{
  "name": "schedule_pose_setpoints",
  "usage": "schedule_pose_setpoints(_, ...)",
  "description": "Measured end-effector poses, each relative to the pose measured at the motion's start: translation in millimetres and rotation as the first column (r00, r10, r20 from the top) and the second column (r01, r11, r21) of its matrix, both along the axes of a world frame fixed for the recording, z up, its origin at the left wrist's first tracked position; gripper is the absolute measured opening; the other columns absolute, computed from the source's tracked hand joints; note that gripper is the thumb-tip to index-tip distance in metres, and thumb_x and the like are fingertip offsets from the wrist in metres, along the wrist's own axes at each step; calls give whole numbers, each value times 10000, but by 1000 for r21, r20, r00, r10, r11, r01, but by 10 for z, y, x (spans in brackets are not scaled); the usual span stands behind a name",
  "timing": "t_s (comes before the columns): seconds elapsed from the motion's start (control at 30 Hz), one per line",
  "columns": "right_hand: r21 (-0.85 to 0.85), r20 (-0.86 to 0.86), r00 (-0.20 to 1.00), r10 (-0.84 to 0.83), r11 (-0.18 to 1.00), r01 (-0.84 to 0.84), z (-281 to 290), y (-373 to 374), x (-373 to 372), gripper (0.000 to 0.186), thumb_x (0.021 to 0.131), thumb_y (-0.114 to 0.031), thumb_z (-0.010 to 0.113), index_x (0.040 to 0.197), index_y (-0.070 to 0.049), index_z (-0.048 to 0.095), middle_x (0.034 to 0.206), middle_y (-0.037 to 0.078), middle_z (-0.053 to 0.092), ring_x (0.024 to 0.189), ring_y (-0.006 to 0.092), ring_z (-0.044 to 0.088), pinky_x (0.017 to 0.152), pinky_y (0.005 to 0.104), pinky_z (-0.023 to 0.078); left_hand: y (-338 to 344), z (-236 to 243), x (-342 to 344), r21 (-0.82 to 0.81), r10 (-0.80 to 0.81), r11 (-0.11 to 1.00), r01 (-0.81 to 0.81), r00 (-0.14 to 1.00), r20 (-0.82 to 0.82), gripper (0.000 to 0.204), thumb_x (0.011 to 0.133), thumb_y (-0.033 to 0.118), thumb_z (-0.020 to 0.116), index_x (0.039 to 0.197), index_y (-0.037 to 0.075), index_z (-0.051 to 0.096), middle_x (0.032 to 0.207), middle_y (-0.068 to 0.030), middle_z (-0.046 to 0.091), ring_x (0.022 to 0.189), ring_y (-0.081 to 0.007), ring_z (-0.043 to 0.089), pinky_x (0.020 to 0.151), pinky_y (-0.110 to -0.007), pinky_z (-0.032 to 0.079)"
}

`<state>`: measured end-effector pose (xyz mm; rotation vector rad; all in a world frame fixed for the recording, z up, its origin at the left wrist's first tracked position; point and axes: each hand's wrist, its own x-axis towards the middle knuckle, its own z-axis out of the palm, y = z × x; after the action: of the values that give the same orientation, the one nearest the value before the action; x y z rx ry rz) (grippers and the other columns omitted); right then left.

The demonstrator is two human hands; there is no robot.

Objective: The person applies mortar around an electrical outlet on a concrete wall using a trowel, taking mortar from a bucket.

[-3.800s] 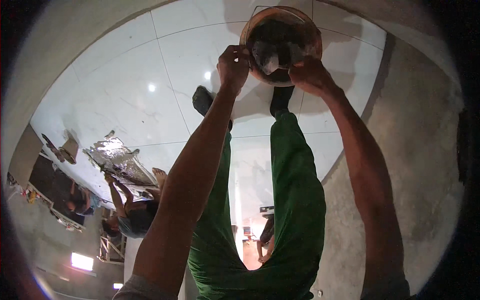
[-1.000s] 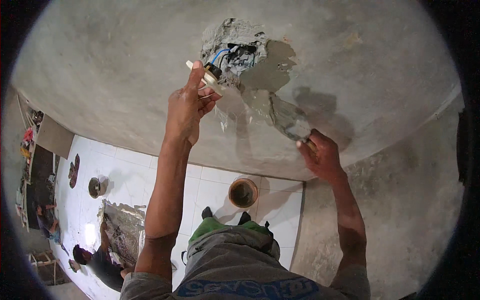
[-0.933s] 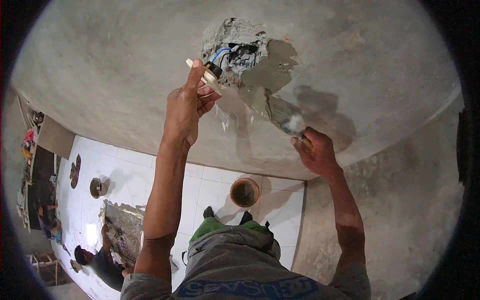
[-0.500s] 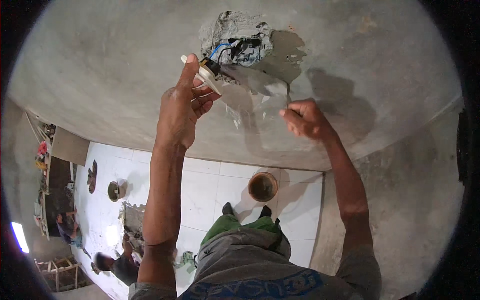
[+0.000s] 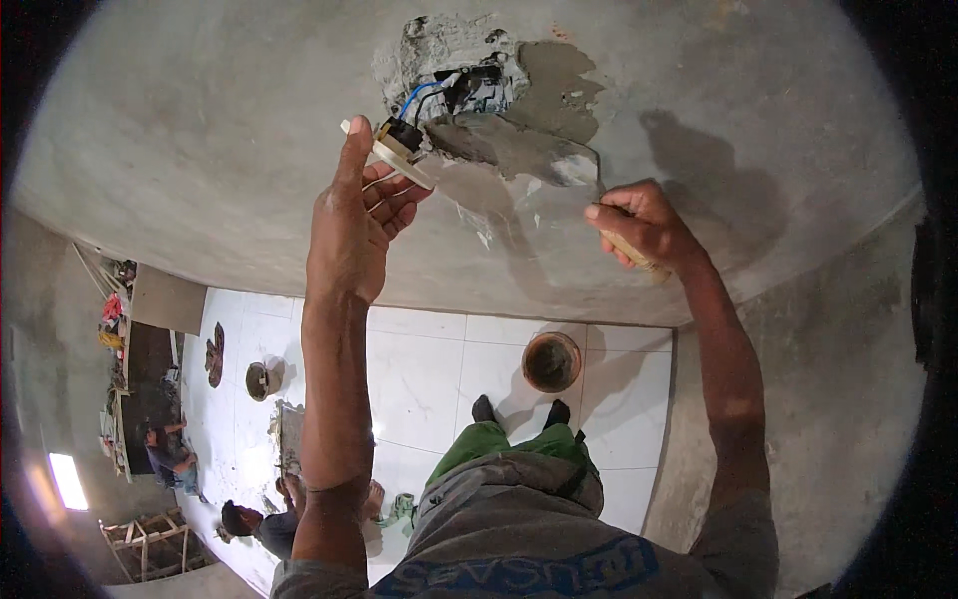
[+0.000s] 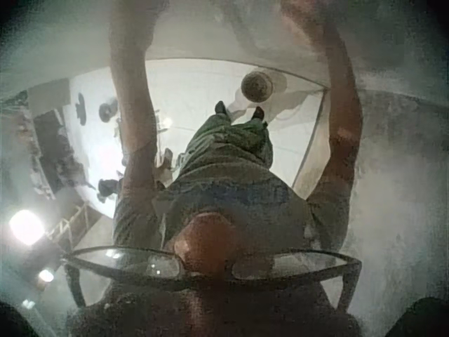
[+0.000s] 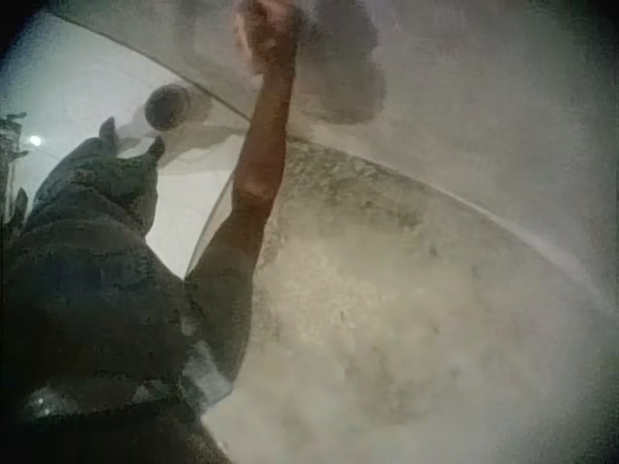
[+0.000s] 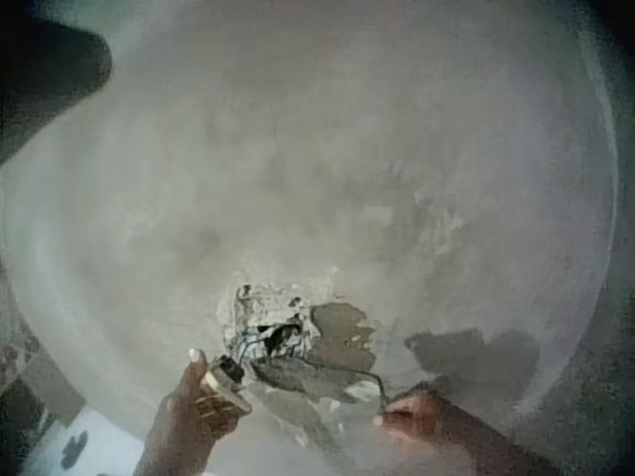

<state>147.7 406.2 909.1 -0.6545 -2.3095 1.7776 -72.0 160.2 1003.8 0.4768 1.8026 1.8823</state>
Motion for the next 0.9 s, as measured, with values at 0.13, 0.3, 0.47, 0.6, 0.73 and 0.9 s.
schedule_pose_setpoints(0.13,171,22,1000,6,985,-10,-45,71,497,365,1019,-282,653,768,-17,643,632,46,607,492,106,543,442,311,434,-83,17,12,2,9,1000,-9,1000,-17,970,820,791,674,1167,-110,582,958,-197,642,948,-243,670,837,-324,511)
schedule_pose_setpoints(0.3,-39,24,983,-181,983,182,-105,-205,899,358,1044,-293,618,877,15,692,656,34,604,530,95,531,478,303,445,-67,-10,-19,8,11,1000,-11,1000,18,944,840,774,668,1159,-112,601,953,-184,644,940,-228,667,845,-315,508)
schedule_pose_setpoints(0.47,116,-112,990,-88,988,101,-285,-452,384,494,1055,-448,570,958,19,700,705,38,628,559,106,554,525,300,475,-60,11,-8,-1,-13,1000,13,1000,-6,927,845,772,665,1145,-103,604,955,-179,645,949,-228,668,849,-316,509)
schedule_pose_setpoints(0.6,3,-107,993,-54,999,55,-121,-472,0,462,1069,-407,565,1055,35,700,710,22,606,562,86,523,528,291,442,-30,62,42,20,-45,999,45,999,-3,893,822,777,687,1085,-75,629,960,-159,646,921,-221,665,858,-332,502)
schedule_pose_setpoints(0.73,163,-112,993,-22,986,41,-102,-377,-267,478,1069,-416,562,820,-19,655,638,1,551,568,76,507,534,295,432,-44,39,7,-4,-31,1000,31,999,-7,873,833,762,691,1082,-72,630,947,-150,646,914,-216,666,852,-333,505)
schedule_pose_setpoints(0.9,539,-207,978,-17,832,128,-507,-84,-51,565,1061,-433,574,659,-43,503,572,-3,492,559,85,477,534,303,417,-33,9,-10,-6,-23,1000,23,999,-23,974,854,777,645,1202,-131,583,967,-187,652,947,-242,677,858,-328,515)
